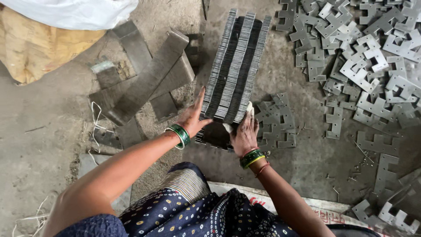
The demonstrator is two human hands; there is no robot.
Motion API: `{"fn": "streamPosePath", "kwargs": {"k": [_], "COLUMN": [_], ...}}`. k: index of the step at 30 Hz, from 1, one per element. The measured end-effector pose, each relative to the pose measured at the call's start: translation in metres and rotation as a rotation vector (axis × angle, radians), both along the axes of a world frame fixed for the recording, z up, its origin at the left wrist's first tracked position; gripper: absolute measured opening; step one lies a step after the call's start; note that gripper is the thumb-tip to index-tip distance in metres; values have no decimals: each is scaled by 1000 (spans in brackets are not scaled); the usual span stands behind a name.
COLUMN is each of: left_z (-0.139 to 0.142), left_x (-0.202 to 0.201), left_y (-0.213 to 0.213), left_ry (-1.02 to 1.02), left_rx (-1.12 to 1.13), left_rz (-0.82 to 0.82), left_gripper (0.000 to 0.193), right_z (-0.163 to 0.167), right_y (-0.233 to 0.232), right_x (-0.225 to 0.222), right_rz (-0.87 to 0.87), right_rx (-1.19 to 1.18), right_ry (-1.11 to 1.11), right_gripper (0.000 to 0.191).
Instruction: The person sorts and stacks E-shaped metal pieces by hand on the floor, gathering scattered pieces from the ground and placing them onto existing stacks.
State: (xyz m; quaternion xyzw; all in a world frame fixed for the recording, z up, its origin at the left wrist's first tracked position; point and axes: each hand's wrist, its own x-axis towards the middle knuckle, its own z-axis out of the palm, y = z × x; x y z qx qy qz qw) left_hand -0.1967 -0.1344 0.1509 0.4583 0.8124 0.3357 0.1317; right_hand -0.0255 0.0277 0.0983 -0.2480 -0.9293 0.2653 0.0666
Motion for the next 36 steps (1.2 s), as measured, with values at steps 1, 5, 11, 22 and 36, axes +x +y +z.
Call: {"fn": "streamPosePath", "kwargs": {"k": [1,5,11,22,36], "left_z": [0,3,6,17,22], "left_x": [0,0,17,19,23], "left_y": [0,0,-15,-38,-37], "left_ry": [60,34,85,232,135], "left_rx": [54,-199,-146,95,52], "left_rz": [-30,84,154,124,170], "left_gripper": [128,126,114,54,48], "right_z": [-2,1,24,67,64], "right_y": [-2,1,13,-3,-2], "right_x": [0,1,19,25,26], "right_rz": [-1,-16,-67,-62,-63], "right_rx": [33,-28,-134,-112,-80], "right_ry": [-47,88,284,560,565], "right_gripper": [99,100,101,51,35]}}
